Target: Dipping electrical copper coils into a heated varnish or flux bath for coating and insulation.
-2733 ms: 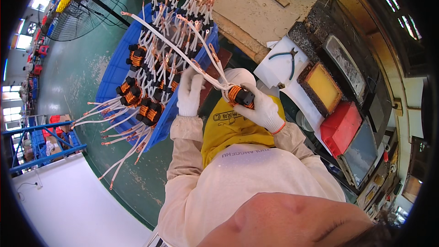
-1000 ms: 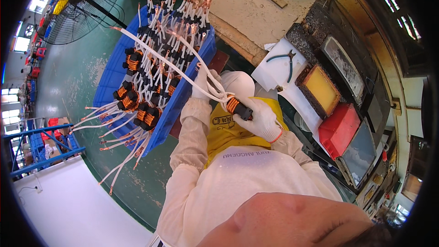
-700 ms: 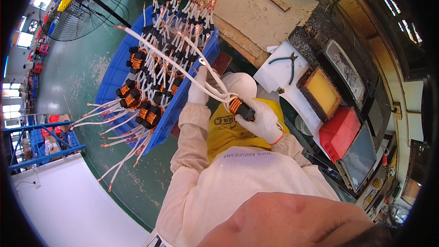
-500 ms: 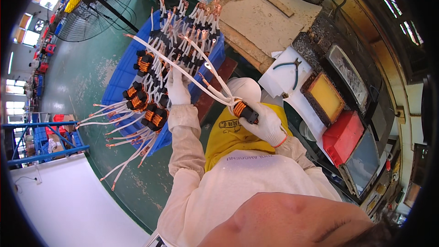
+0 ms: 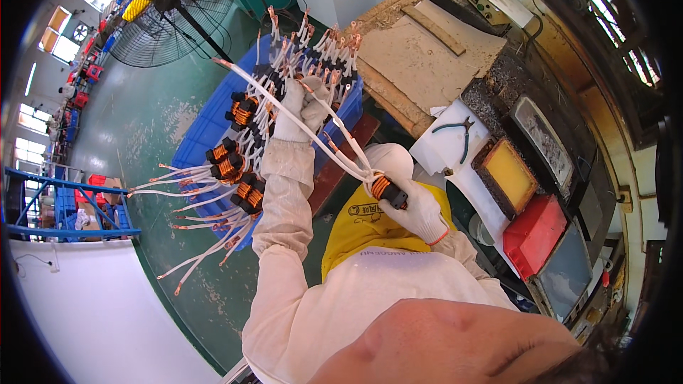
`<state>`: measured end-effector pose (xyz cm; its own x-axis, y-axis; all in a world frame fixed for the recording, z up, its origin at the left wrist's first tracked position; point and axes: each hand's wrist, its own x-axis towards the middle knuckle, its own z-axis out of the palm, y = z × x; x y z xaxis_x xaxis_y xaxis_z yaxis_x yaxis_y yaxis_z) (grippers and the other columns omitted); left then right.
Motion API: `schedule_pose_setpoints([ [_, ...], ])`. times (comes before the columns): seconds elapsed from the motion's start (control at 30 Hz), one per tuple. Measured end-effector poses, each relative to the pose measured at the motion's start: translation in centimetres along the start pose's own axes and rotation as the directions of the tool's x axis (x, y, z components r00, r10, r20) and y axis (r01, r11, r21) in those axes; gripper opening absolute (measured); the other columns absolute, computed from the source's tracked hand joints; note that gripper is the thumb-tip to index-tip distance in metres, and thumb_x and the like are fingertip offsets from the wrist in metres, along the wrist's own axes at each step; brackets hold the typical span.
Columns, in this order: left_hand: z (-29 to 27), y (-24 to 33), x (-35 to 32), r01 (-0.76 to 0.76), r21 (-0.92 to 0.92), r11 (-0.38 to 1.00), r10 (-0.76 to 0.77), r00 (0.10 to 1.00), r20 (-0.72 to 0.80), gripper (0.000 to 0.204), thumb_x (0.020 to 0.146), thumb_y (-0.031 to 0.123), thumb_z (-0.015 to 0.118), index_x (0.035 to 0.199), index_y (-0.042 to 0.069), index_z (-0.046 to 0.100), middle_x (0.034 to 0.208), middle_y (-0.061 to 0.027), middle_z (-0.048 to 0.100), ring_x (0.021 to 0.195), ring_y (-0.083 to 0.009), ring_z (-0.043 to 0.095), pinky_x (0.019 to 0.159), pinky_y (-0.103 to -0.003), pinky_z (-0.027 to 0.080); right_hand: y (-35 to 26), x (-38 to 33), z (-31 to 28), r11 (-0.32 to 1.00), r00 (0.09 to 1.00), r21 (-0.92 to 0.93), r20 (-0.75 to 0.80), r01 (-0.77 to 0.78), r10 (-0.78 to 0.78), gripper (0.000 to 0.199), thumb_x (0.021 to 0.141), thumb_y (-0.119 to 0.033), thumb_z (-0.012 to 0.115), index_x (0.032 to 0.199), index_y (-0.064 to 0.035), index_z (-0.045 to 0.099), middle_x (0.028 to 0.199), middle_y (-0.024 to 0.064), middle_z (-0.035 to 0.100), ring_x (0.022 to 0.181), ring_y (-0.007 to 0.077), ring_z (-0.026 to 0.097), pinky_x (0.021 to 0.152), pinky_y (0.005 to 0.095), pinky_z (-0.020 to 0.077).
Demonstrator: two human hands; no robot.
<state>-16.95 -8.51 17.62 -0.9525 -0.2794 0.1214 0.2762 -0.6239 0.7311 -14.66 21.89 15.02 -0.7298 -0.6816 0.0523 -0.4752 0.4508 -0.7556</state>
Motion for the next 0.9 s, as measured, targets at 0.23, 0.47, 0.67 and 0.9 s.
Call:
schedule_pose_setpoints([
  [0.23,-0.8,0.8,-0.1,0.123,0.038,0.992,-0.117,0.985,-0.124,0.043,0.092,0.056,0.056,0.096,0.014,0.062,0.076,0.0028,0.058,0.046,-0.0003,0.033,0.039,-0.015,0.023,-0.4,0.0,-0.3,1.000,0.999,-0.002,0.023,-0.023,0.023,0.054,0.077,-0.033,0.075,0.125,-0.0147,0.060,0.095,0.0161,0.066,0.086,0.0342,0.065,0.075,0.0404,0.0523],
  [0.47,1.4,-0.6,-1.9,0.222,0.230,0.947,-0.169,0.958,-0.231,0.050,0.095,0.053,0.054,0.103,0.005,0.064,0.082,-0.0056,0.067,0.048,-0.0019,0.041,0.041,-0.016,0.029,0.0,0.0,-0.2,0.999,0.999,0.011,0.018,-0.043,0.043,0.054,0.077,-0.034,0.075,0.125,-0.0140,0.060,0.096,0.0158,0.067,0.086,0.0334,0.065,0.075,0.0400,0.0526],
  [0.67,1.1,-3.2,-4.7,0.144,0.313,0.939,-0.065,0.966,-0.249,0.041,0.099,0.045,0.051,0.094,0.006,0.062,0.076,-0.0032,0.064,0.043,-0.0025,0.037,0.037,-0.018,0.025,0.0,0.1,-0.6,0.992,0.990,0.035,0.068,-0.125,0.122,0.054,0.076,-0.025,0.073,0.126,-0.0110,0.059,0.105,0.0179,0.067,0.094,0.0321,0.067,0.081,0.0362,0.0532],
  [0.9,0.7,-4.9,-11.2,0.475,0.278,0.835,-0.311,0.824,-0.474,0.049,0.099,0.055,0.041,0.080,0.013,0.055,0.060,0.0004,0.055,0.035,-0.0045,0.031,0.032,-0.021,0.018,1.1,0.2,-1.2,0.957,0.965,0.126,0.040,-0.262,0.259,0.051,0.079,-0.026,0.071,0.127,-0.0111,0.059,0.103,0.0169,0.068,0.090,0.0279,0.069,0.079,0.0320,0.0531],
])
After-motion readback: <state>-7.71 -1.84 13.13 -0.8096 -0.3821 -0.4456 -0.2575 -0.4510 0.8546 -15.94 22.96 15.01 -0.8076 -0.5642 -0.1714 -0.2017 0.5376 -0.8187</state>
